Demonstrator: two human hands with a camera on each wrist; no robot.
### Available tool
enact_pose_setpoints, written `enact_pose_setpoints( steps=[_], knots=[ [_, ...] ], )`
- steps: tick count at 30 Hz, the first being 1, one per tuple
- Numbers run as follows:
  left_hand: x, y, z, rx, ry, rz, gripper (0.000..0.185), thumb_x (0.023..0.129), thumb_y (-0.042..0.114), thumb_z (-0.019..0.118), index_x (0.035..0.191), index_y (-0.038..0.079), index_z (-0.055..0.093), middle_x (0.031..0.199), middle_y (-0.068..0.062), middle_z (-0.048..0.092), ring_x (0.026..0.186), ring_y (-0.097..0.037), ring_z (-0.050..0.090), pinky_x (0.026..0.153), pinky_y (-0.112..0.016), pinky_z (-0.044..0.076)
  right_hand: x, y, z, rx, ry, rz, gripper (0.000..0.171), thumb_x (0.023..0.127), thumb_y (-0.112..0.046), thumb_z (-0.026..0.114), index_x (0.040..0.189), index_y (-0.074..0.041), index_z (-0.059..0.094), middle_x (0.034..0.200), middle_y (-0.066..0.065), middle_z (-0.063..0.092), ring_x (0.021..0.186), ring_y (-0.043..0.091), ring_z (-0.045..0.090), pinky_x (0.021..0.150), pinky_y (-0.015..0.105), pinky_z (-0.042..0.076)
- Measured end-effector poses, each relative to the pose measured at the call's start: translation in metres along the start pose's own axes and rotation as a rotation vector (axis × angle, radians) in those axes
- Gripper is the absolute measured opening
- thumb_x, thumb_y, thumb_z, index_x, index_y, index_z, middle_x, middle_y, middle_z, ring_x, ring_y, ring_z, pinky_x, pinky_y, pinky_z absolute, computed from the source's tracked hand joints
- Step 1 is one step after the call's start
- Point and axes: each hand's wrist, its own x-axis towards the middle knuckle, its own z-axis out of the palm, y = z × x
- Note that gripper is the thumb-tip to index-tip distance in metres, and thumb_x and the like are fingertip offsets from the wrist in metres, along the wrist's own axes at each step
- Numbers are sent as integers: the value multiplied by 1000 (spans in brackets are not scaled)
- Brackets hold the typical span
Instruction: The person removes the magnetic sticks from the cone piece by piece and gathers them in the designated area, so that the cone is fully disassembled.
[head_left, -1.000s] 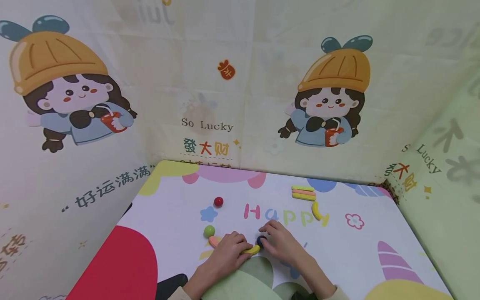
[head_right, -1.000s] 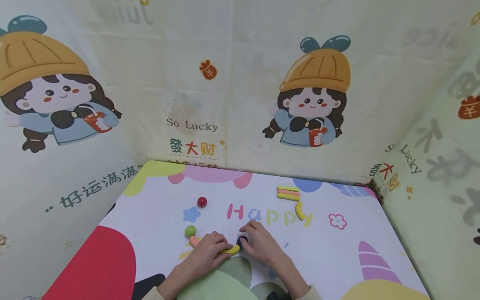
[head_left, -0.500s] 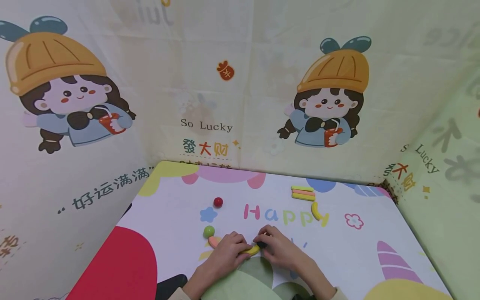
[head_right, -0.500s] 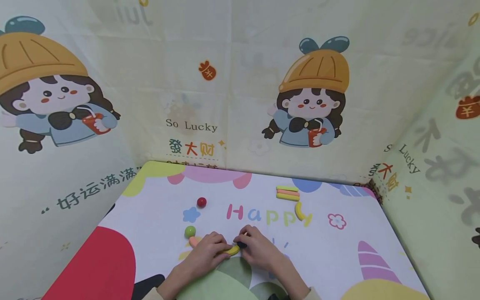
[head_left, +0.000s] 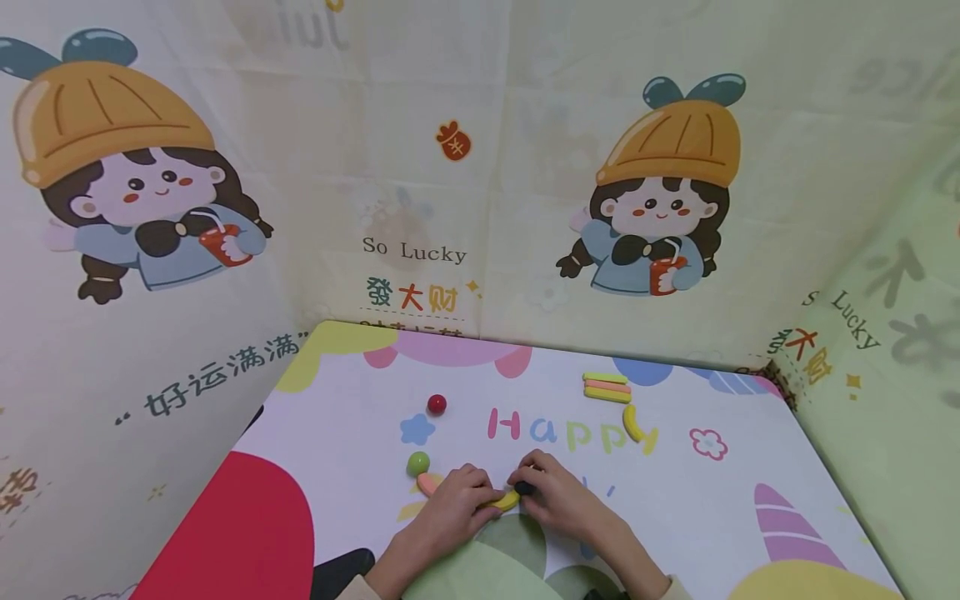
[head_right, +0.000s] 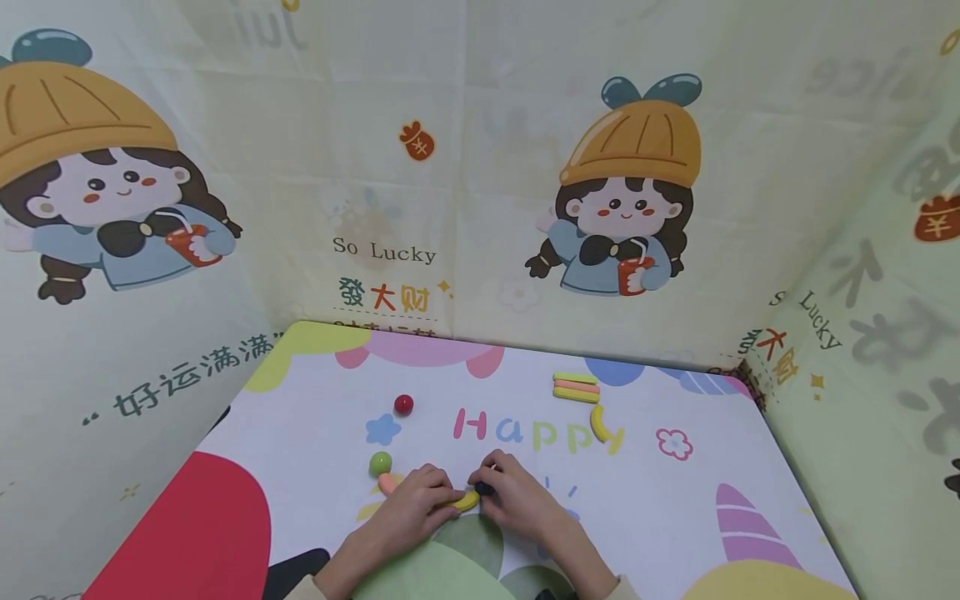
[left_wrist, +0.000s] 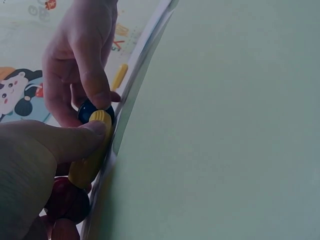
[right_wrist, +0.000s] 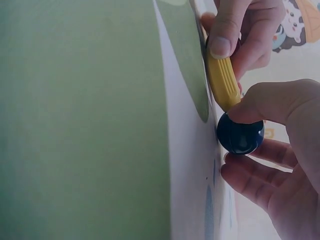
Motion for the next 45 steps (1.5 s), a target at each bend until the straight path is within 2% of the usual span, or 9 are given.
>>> enact_pose_setpoints(
  steps=[8,13,27,30,37,45],
  knots=[
    [1,1,1,-6,-23,-17,25,92,31,73,113,21,78,90,12,63,87,-4,50,75,-16,43,0,3,2,21,19,-5,21,85,-11,73,106,-17,70,108,-5,55,94,7,55,87,27,54],
    [1,1,1,0,-10,-7,23,91,30,74,110,20,79,89,11,63,87,-5,51,76,-17,44,0,5,2,35,35,15,23,84,-11,73,106,-16,70,107,-6,56,93,6,56,86,27,56],
    [1,4,-2,-12,-23,-28,22,91,30,73,110,20,79,90,11,63,88,-5,51,77,-18,46,0,5,-2,66,-35,63,26,86,-10,73,111,-16,71,108,-6,55,96,6,55,90,29,55],
    [1,4,-1,-8,-16,-21,22,91,30,73,110,20,79,90,11,63,87,-5,51,77,-17,45,-1,6,-4,60,-51,55,27,86,-10,73,113,-16,70,109,-6,55,96,6,54,89,27,55],
    [1,6,-1,2,41,4,21,90,28,74,108,19,79,91,11,64,88,-5,53,75,-17,44,1,11,-12,22,-7,11,30,84,-6,75,112,-11,70,109,-1,59,97,11,60,87,31,57],
    [-1,5,0,-16,8,-26,22,92,28,73,111,19,79,91,12,63,89,-4,51,76,-17,44,4,31,-35,25,11,137,33,87,-9,76,118,-12,68,114,2,58,99,15,61,86,33,59]
  ],
)
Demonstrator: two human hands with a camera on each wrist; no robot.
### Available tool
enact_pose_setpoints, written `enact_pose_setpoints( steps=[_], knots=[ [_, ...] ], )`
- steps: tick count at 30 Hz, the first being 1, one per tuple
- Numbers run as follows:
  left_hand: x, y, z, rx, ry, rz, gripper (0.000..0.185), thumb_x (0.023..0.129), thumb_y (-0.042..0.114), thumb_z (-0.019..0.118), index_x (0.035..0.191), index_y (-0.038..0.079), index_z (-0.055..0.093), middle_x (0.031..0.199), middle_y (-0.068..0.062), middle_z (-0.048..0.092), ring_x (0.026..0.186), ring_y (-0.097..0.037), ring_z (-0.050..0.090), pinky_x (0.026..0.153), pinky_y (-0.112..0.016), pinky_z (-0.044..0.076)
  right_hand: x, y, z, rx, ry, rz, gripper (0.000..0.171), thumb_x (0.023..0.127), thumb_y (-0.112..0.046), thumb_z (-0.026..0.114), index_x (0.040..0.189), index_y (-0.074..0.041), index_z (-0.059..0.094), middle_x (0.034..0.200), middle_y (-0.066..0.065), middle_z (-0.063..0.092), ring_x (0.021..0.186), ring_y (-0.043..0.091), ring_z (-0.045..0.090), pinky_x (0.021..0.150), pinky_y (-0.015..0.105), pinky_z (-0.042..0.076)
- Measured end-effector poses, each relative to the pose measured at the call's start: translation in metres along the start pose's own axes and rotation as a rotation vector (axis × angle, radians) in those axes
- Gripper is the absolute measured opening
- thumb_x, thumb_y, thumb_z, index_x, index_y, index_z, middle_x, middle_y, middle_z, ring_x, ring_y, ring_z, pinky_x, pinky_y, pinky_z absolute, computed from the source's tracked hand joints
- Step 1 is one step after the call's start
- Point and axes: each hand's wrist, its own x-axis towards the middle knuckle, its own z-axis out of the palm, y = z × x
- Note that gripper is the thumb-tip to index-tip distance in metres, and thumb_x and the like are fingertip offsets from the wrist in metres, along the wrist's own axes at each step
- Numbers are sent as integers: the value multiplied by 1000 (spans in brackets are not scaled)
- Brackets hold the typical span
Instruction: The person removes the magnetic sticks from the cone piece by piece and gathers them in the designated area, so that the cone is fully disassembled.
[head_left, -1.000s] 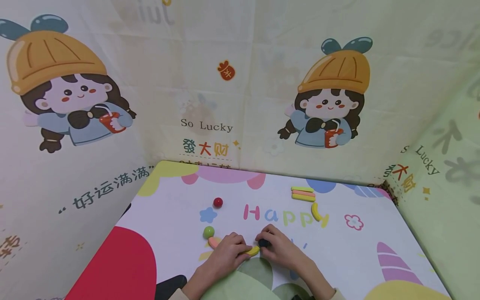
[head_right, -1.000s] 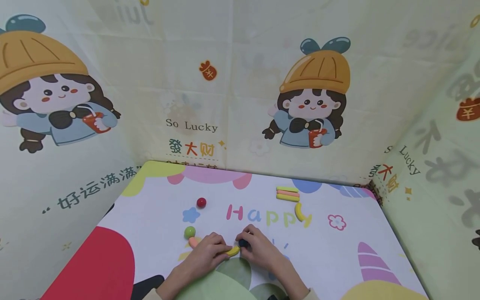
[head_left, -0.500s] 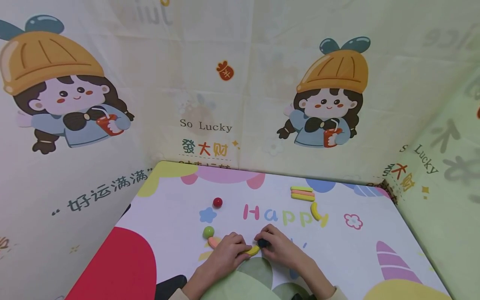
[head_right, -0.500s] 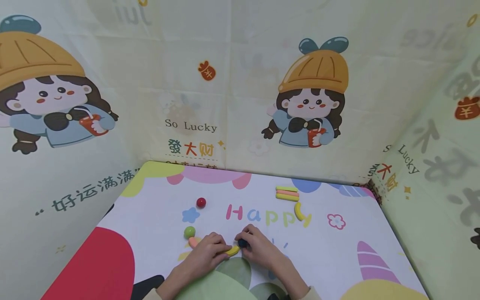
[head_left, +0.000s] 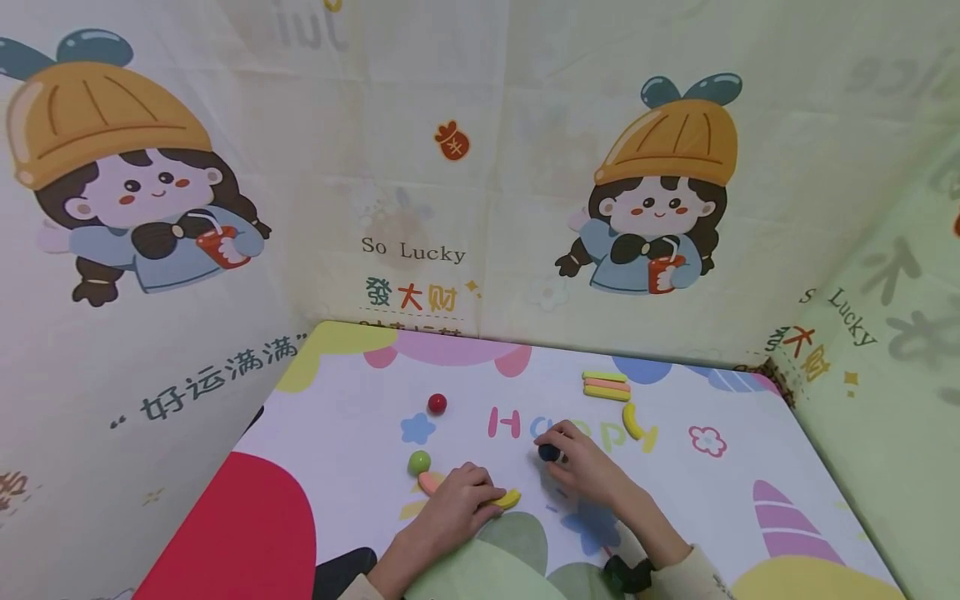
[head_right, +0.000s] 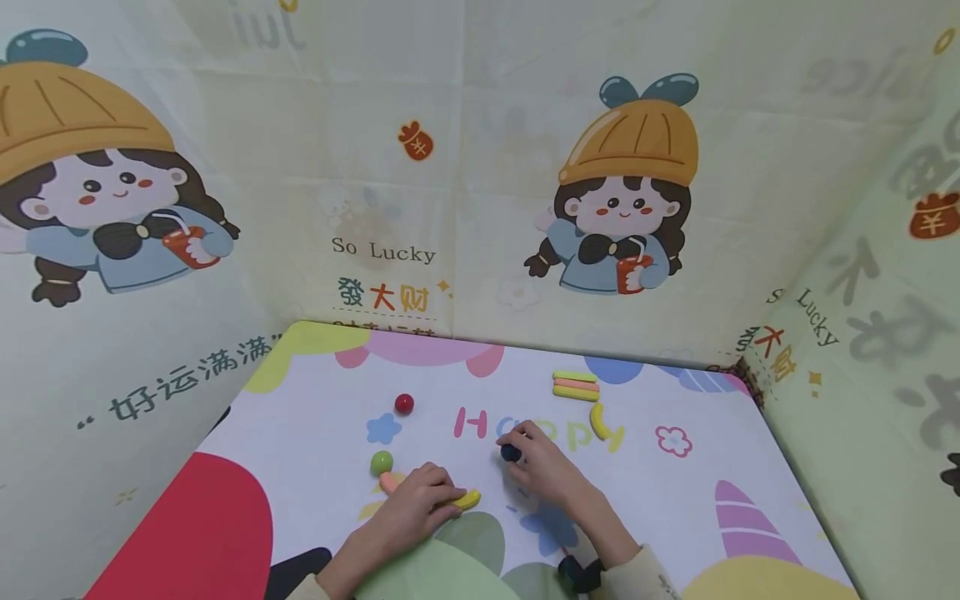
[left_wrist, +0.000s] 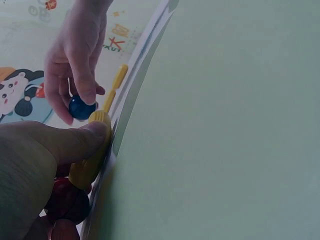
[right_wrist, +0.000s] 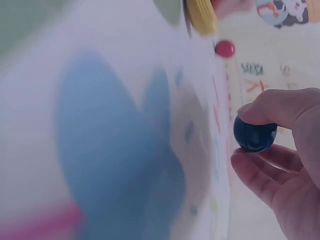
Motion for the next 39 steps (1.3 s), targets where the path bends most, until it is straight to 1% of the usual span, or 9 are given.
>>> enact_pose_setpoints(
  steps=[4,12,16,20,23,27,30,35,39],
  knots=[
    [0,-1,-1,-13,-7,-10,23,92,28,73,112,19,78,91,12,62,89,-4,51,76,-16,43,4,14,-12,-18,40,30,34,86,-7,76,119,-9,68,112,5,58,95,16,62,82,32,60],
    [-1,0,-1,-22,-2,-4,23,92,28,73,112,19,78,91,11,63,89,-4,51,75,-15,43,5,41,-29,-34,123,100,37,85,-8,76,121,-5,67,112,10,61,93,17,62,77,29,60],
    [-1,-1,-1,-23,-9,-12,23,92,27,73,113,19,78,91,11,63,89,-4,51,76,-16,43,6,55,-37,-62,195,100,42,83,-5,76,123,1,64,111,16,62,88,19,62,72,31,58],
    [-1,-1,0,-27,-14,-19,23,92,27,73,113,19,78,92,12,63,90,-4,51,77,-16,44,8,67,-45,-83,246,110,45,83,-3,76,124,6,60,114,20,63,90,24,62,72,34,57],
    [-2,-2,1,-30,-13,-20,23,92,27,73,113,19,78,92,12,64,90,-4,51,77,-16,44,9,75,-53,-79,240,175,45,85,-4,74,126,7,58,117,22,62,94,27,62,76,39,58],
    [-2,-2,1,-31,-15,-22,23,92,28,73,113,20,78,92,12,63,90,-4,51,77,-16,44,9,85,-65,-81,216,262,44,89,-8,71,127,8,57,116,25,59,93,31,62,81,47,58],
    [-2,-3,0,-33,-21,-26,23,93,28,72,114,20,78,92,12,63,90,-4,50,77,-17,44,9,93,-72,-82,225,286,44,90,-9,70,128,9,56,117,26,58,94,34,63,83,50,58],
    [-1,-4,1,-22,-10,-15,22,93,29,72,113,20,78,92,12,63,90,-4,51,77,-18,44,6,108,-78,-80,253,322,45,91,-10,68,129,10,55,118,27,56,97,37,64,86,53,57],
    [-2,-4,1,-13,-2,-7,22,93,28,72,112,20,78,92,11,64,90,-5,52,77,-18,44,4,120,-80,-66,244,376,46,92,-11,66,131,10,53,121,28,55,100,40,63,89,55,56]
  ],
)
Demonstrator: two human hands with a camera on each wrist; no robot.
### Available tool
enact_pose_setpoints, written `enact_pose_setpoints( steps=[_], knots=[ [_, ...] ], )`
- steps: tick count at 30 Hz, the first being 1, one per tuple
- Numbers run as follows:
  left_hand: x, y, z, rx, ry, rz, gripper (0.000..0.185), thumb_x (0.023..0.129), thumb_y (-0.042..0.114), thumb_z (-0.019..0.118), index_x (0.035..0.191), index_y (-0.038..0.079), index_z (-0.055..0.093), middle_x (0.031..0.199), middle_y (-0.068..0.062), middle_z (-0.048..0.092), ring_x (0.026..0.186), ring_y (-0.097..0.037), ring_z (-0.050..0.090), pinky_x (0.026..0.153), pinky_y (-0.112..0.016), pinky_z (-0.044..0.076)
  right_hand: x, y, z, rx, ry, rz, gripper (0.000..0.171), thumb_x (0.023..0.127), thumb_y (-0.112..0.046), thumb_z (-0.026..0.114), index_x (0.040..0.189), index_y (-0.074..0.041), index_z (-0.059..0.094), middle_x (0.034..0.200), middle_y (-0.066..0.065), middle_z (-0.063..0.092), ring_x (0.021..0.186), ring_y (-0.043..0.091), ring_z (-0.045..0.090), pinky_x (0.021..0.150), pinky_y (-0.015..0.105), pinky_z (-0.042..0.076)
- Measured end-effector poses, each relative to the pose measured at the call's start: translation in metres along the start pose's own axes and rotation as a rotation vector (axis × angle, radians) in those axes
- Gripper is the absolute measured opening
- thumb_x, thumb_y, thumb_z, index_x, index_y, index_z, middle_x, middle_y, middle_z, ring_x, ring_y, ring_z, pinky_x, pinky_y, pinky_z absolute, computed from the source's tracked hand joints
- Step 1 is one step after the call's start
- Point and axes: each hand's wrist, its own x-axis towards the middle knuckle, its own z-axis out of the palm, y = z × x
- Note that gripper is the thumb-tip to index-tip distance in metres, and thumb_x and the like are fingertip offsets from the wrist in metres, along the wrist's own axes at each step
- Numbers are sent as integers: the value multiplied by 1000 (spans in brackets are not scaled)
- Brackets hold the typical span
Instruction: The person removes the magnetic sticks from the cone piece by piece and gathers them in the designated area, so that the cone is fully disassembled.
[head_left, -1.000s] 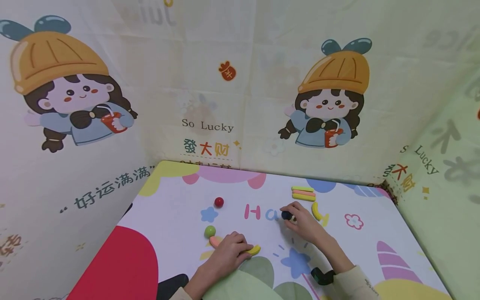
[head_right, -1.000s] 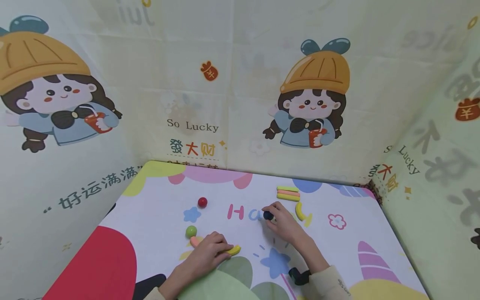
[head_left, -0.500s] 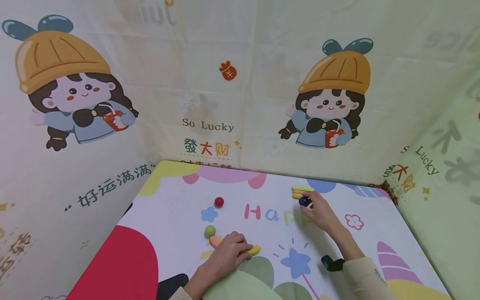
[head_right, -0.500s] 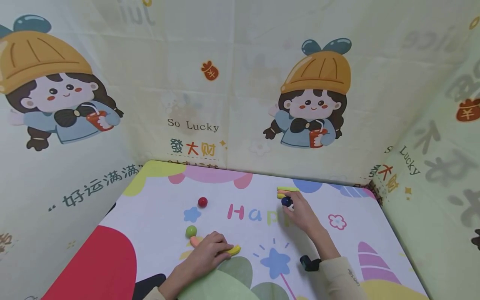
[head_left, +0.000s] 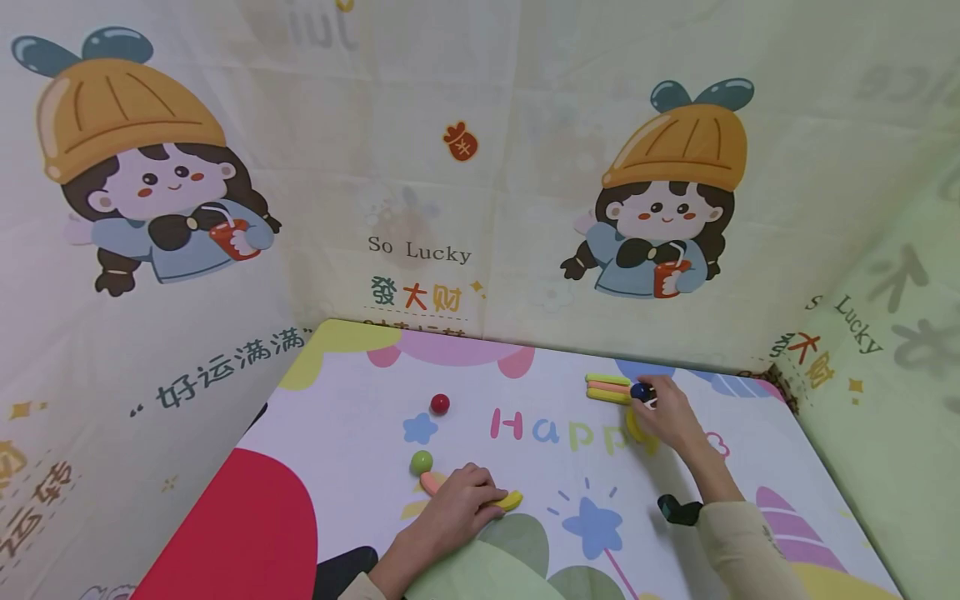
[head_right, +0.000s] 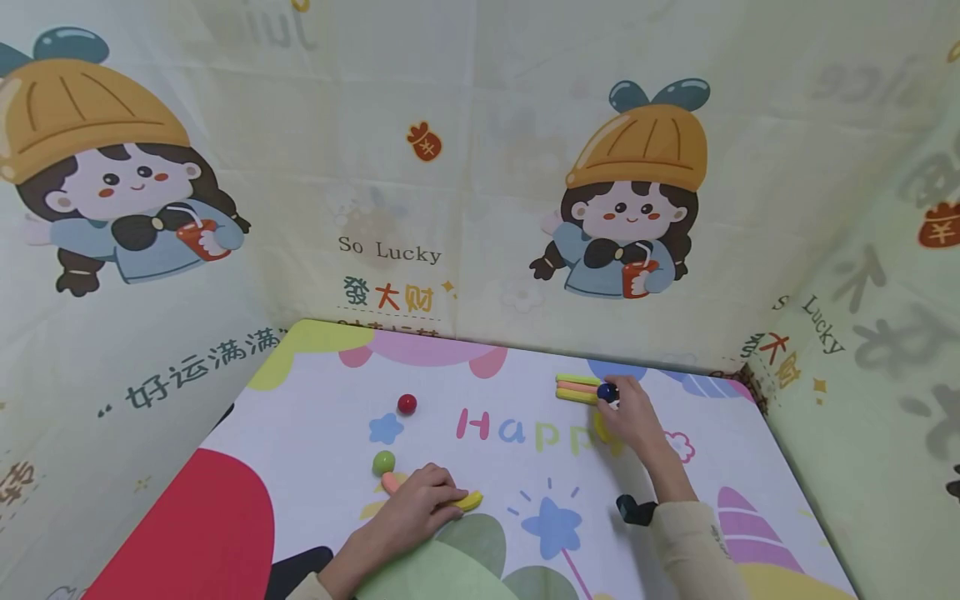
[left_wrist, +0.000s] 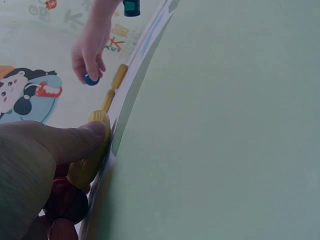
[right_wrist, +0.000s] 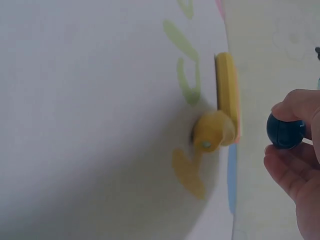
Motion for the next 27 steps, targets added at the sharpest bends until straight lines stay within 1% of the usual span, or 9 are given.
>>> enact_pose_setpoints(
  steps=[5,8,11,18,27],
  knots=[
    [0,0,-1,-3,-11,-10,22,93,29,72,113,21,78,92,11,64,90,-4,51,77,-18,44,5,12,2,-17,-34,67,49,94,-14,66,134,10,51,125,30,53,104,42,61,91,55,56],
    [1,0,-2,-13,-24,-16,23,93,29,71,114,21,78,92,12,64,90,-4,51,78,-17,44,8,18,2,-22,-48,85,49,95,-14,65,134,12,51,126,33,52,105,44,60,91,56,55],
    [1,0,-3,-15,-32,-19,23,93,29,72,114,21,77,92,12,63,90,-3,50,77,-17,44,12,23,1,-37,-59,100,49,95,-13,63,134,13,50,128,36,51,109,47,58,93,59,52],
    [1,-1,-5,-16,-19,-4,23,92,29,72,113,20,78,92,12,63,89,-3,50,77,-16,44,19,30,2,-3,-116,221,52,97,-14,62,139,12,46,134,36,47,119,49,52,102,62,47],
    [3,-1,-7,-16,-64,-36,26,93,32,71,116,21,77,94,14,64,90,-2,50,78,-16,44,22,37,6,4,-144,240,50,96,-12,62,136,13,47,131,38,49,119,50,51,104,63,45]
  ],
)
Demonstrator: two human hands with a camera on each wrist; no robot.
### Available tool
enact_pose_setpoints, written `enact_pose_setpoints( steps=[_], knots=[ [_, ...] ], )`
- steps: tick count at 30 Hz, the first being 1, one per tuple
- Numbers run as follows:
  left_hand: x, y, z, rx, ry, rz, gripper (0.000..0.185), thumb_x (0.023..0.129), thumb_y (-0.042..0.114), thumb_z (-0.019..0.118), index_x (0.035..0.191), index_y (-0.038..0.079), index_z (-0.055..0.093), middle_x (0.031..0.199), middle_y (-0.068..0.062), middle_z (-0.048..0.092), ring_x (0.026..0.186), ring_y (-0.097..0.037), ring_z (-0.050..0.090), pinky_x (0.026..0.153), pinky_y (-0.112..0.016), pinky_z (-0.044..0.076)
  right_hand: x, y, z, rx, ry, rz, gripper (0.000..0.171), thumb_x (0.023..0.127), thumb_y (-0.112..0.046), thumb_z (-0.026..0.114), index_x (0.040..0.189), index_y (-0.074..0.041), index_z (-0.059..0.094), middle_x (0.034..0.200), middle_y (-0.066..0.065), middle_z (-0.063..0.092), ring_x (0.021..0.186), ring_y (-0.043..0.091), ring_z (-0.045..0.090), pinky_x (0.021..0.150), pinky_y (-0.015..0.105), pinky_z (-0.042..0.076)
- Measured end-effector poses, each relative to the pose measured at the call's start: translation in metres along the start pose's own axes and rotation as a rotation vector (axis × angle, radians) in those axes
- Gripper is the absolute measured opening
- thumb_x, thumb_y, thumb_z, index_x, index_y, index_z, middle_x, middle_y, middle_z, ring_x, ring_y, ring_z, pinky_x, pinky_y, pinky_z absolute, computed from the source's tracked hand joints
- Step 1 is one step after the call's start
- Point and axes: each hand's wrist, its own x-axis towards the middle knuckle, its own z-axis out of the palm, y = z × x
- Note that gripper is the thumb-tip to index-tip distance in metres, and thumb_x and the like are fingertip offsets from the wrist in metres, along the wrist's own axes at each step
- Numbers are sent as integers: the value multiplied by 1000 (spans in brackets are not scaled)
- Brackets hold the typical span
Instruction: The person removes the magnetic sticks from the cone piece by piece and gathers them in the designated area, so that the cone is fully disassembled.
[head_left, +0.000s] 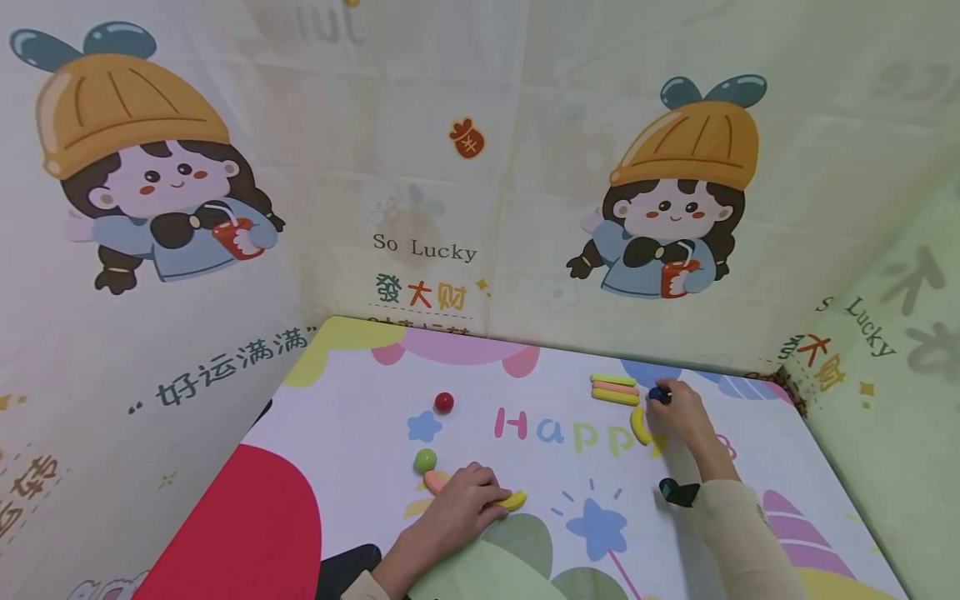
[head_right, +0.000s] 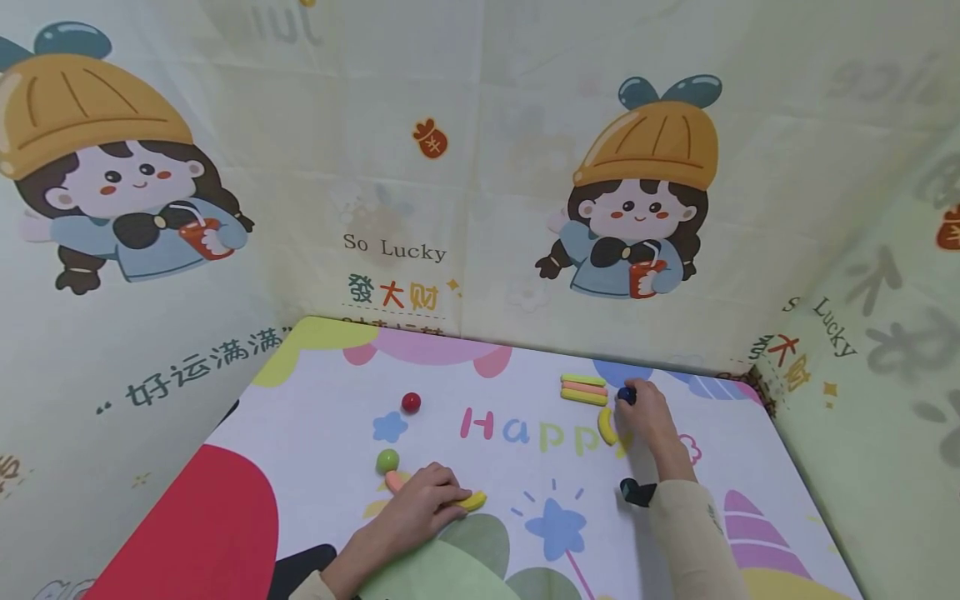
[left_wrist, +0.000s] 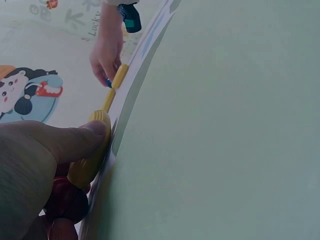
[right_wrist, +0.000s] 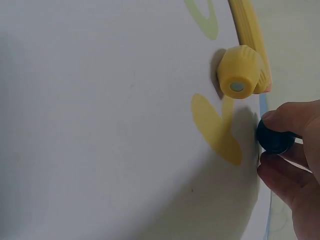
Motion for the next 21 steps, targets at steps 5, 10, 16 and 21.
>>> enact_pose_setpoints(
  steps=[5,10,16,21],
  knots=[
    [0,0,1,0,6,2,25,93,31,71,116,21,77,93,12,64,90,-3,50,79,-17,45,1,2,0,0,-19,22,52,96,-14,62,137,12,46,133,37,47,122,51,49,105,64,43],
    [0,0,1,-3,18,14,25,93,30,72,115,21,77,93,12,64,90,-3,51,79,-17,45,1,0,1,-16,-26,20,54,96,-15,62,138,13,44,133,37,47,122,51,48,106,64,42],
    [-1,1,1,-1,31,20,24,92,30,73,114,20,78,92,12,64,89,-3,50,78,-16,45,1,2,1,-25,-9,-9,55,95,-16,63,138,14,44,131,37,49,120,50,50,105,64,43],
    [0,3,1,-1,12,1,25,93,31,72,115,21,77,93,13,63,90,-3,51,79,-17,45,0,3,0,-22,-18,-5,56,95,-15,63,139,13,43,131,36,48,118,49,50,104,63,44]
  ],
)
